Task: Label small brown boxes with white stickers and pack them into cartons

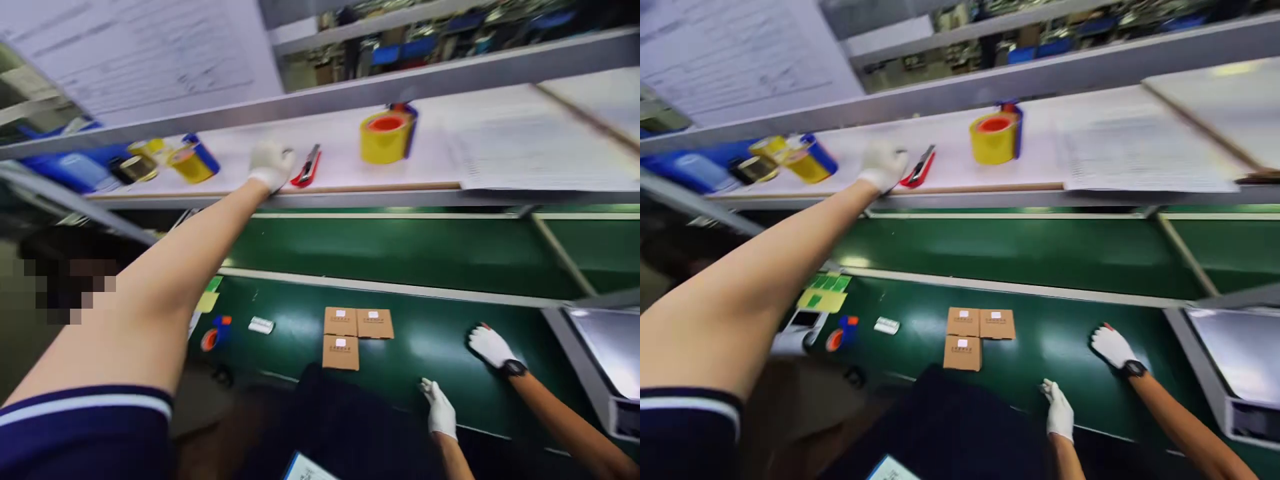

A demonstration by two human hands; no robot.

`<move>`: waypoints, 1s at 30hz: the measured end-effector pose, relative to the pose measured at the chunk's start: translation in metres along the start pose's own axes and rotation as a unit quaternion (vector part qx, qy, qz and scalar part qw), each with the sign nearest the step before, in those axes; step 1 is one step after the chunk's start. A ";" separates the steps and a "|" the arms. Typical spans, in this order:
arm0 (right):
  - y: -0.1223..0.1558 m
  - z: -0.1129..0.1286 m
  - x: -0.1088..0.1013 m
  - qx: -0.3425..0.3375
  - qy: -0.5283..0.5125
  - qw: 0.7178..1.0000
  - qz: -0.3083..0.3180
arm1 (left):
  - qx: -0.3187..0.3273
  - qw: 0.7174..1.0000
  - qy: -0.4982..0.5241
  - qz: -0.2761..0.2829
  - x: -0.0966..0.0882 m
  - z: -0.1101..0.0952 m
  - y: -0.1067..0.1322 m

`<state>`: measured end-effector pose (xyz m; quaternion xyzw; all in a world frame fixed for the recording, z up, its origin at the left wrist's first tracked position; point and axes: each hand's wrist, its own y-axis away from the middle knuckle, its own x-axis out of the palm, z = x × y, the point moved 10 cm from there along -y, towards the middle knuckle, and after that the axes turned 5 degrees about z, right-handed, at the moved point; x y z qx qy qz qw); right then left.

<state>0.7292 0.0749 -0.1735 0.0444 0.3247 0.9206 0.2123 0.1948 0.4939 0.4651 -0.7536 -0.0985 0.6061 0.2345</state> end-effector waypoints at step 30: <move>-0.004 -0.006 0.003 -0.012 -0.045 0.999 -0.020 | -0.063 0.997 -0.023 0.025 0.038 0.055 -0.034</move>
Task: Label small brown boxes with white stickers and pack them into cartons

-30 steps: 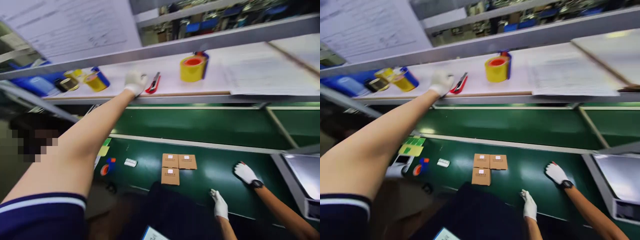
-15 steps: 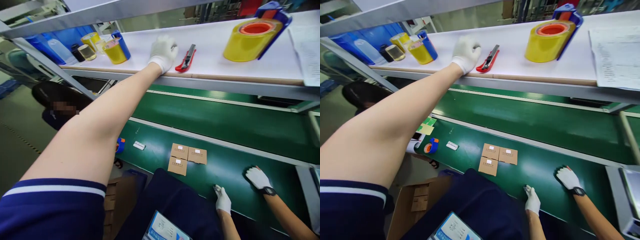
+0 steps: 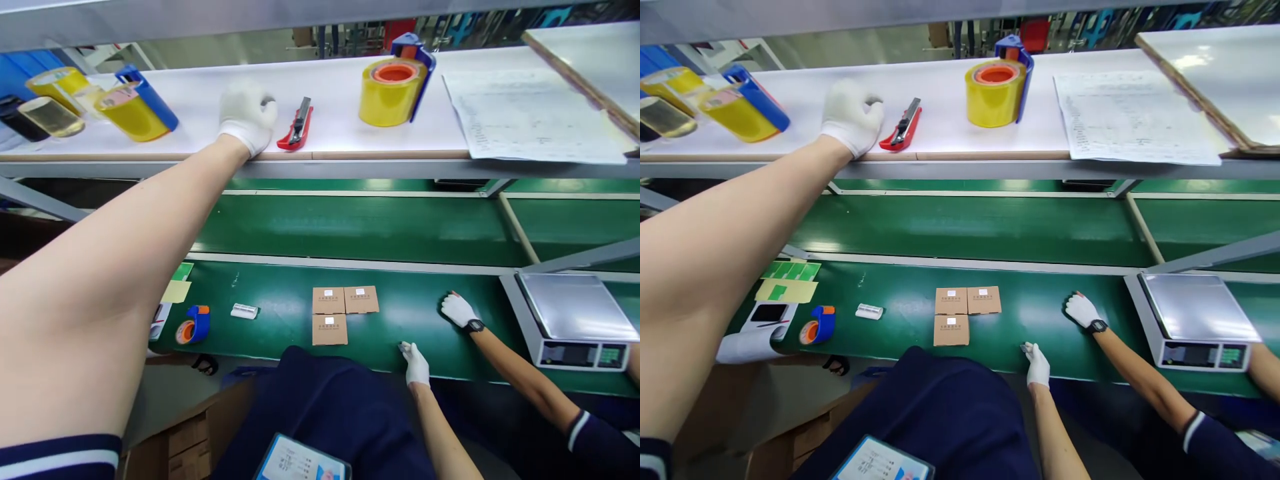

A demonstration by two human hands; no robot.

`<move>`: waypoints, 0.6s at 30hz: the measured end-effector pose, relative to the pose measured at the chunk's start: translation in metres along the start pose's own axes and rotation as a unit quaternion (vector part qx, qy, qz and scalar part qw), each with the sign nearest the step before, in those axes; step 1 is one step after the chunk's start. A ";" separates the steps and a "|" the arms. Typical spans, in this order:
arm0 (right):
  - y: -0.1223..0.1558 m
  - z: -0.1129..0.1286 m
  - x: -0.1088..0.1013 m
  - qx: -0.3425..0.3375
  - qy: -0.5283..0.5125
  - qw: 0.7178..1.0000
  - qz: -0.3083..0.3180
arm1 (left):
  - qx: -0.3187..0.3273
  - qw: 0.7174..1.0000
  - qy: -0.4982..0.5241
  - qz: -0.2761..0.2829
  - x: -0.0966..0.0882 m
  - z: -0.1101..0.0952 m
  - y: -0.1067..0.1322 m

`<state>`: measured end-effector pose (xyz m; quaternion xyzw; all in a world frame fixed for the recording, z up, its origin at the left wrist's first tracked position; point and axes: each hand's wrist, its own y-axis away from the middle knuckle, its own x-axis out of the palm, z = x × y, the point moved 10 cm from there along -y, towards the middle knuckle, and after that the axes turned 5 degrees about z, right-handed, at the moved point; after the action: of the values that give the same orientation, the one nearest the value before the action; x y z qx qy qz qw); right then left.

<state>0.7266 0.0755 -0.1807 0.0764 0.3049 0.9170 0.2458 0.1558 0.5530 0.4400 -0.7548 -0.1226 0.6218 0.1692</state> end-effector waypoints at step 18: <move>0.016 0.001 0.023 0.018 0.063 0.997 0.031 | 0.026 0.999 0.028 -0.038 -0.056 -0.024 0.048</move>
<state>0.7004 0.0771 -0.1705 0.0325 0.3333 0.9215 0.1965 0.1673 0.4847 0.4745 -0.7620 -0.1298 0.5967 0.2155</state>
